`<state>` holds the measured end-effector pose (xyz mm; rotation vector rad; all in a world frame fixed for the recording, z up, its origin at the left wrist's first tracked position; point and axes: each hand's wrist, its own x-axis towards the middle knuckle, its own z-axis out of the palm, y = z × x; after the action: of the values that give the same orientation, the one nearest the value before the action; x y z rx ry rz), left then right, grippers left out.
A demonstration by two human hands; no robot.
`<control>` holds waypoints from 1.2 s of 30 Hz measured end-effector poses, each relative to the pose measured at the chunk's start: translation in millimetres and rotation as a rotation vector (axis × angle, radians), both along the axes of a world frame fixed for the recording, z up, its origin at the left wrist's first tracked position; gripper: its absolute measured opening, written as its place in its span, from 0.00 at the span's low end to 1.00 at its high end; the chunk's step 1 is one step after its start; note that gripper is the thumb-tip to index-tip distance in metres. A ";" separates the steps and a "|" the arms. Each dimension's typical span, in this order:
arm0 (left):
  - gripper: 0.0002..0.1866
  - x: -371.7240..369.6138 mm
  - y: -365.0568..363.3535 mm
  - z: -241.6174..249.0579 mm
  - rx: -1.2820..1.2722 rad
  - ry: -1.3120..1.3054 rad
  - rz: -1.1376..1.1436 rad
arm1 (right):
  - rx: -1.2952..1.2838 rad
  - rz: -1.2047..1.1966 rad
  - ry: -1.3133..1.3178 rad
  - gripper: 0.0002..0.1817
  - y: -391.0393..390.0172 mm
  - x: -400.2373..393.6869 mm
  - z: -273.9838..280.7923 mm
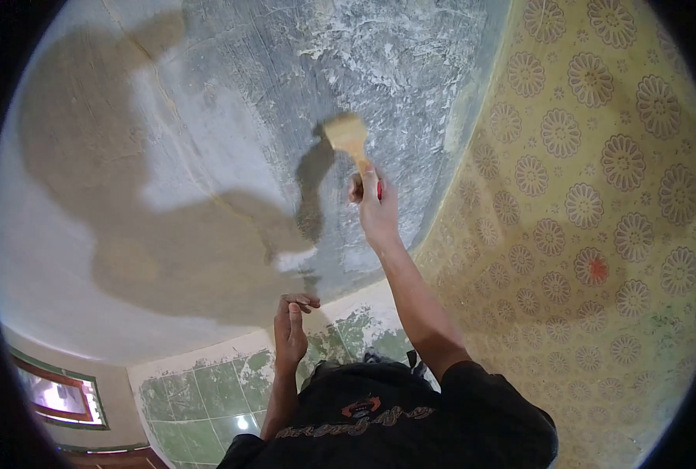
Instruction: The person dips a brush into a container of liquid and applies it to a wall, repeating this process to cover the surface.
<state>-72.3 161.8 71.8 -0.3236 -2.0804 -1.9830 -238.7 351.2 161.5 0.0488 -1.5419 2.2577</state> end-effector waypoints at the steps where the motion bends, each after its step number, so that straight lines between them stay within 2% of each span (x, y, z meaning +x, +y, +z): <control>1: 0.18 -0.7 2.6 -1.3 0.005 0.000 0.005 | -0.006 -0.018 0.133 0.20 0.7 2.3 12.6; 5: 0.18 6.9 4.0 -8.0 0.014 -0.020 0.012 | -0.001 0.013 0.108 0.18 6.9 -21.6 -46.5; 7: 0.18 7.9 2.1 -8.4 0.007 -0.007 0.003 | 0.292 -0.072 -0.061 0.17 8.8 -22.7 -108.2; 12: 0.19 2.4 -8.6 -5.9 -0.009 0.012 0.047 | 0.224 -0.150 -0.199 0.21 7.2 -39.3 -264.4; 14: 0.19 2.0 -9.5 2.5 -0.018 0.017 0.045 | 0.336 -0.098 -0.387 0.22 21.2 -45.1 -299.1; 15: 0.19 2.6 -9.8 5.3 -0.030 0.025 0.045 | 0.337 -0.102 -0.391 0.22 26.2 -45.2 -298.7; 17: 0.18 3.1 -10.6 3.7 -0.024 0.036 0.032 | 0.495 -0.060 -0.523 0.24 32.7 -58.8 -280.8; 19: 0.18 2.4 -13.1 3.6 -0.021 0.050 0.023 | 0.525 -0.154 -0.365 0.27 26.7 -56.5 -208.6; 21: 0.18 3.0 -14.7 3.8 -0.018 0.050 0.000 | 0.303 -0.090 -0.430 0.27 24.5 -68.9 -145.0; 24: 0.18 1.2 -18.8 5.4 -0.020 0.040 0.008 | 0.192 -0.027 -0.295 0.23 23.7 -46.8 -60.3; 26: 0.18 -4.6 -20.9 3.5 -0.008 0.033 0.000 | -0.007 0.023 -0.063 0.18 24.1 -26.2 -28.5; 30: 0.18 -8.8 -22.6 5.8 -0.029 0.035 -0.024 | -0.003 -0.032 0.132 0.17 17.2 -21.2 -40.5; 32: 0.18 -9.8 -23.8 6.7 -0.033 0.032 -0.021 | 0.122 -0.062 -0.049 0.17 10.2 -29.5 -92.7; 36: 0.18 -12.1 -29.9 4.2 -0.010 0.053 -0.020 | 0.137 -0.078 -0.263 0.18 -4.0 -12.7 -187.4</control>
<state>-84.4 131.8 75.9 -0.3963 -2.0628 -1.9536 -251.4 347.1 -25.8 -0.2752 -1.7962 2.1625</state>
